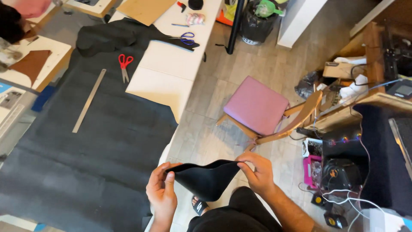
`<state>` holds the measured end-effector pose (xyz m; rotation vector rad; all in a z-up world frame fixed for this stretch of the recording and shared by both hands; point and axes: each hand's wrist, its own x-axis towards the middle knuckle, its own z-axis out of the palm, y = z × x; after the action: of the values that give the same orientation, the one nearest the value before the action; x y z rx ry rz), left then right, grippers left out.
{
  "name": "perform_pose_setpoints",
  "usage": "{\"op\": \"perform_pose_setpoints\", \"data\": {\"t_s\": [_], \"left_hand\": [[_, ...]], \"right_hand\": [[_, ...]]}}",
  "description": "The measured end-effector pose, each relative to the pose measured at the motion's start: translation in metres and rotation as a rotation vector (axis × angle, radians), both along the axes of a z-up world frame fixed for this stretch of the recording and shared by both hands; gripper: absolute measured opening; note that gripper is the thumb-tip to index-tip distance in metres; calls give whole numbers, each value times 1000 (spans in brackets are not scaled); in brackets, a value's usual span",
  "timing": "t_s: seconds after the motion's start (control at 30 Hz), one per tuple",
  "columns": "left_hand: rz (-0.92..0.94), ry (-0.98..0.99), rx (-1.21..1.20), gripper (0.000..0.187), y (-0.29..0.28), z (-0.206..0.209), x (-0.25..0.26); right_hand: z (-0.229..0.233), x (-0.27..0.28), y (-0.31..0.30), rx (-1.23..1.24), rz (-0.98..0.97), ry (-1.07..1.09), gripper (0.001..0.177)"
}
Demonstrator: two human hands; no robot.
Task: Cutting a rectangular piece of leather with scissors and folding it for inspection
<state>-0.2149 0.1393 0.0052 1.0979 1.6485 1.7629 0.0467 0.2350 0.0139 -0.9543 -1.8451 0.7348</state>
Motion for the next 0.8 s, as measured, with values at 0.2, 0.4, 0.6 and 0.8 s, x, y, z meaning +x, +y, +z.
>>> {"op": "perform_pose_setpoints", "data": {"t_s": [0.2, 0.4, 0.6, 0.8], "left_hand": [[-210, 769, 157, 58, 37, -5, 34], [-366, 898, 83, 55, 93, -34, 72], [-354, 1090, 74, 20, 145, -43, 109], [-460, 1090, 130, 17, 222, -34, 151]], "right_hand": [[28, -11, 22, 159, 310, -131, 16], [25, -7, 75, 161, 381, 17, 18], [10, 34, 136, 83, 323, 74, 19], [-3, 88, 201, 32, 359, 52, 25]]}}
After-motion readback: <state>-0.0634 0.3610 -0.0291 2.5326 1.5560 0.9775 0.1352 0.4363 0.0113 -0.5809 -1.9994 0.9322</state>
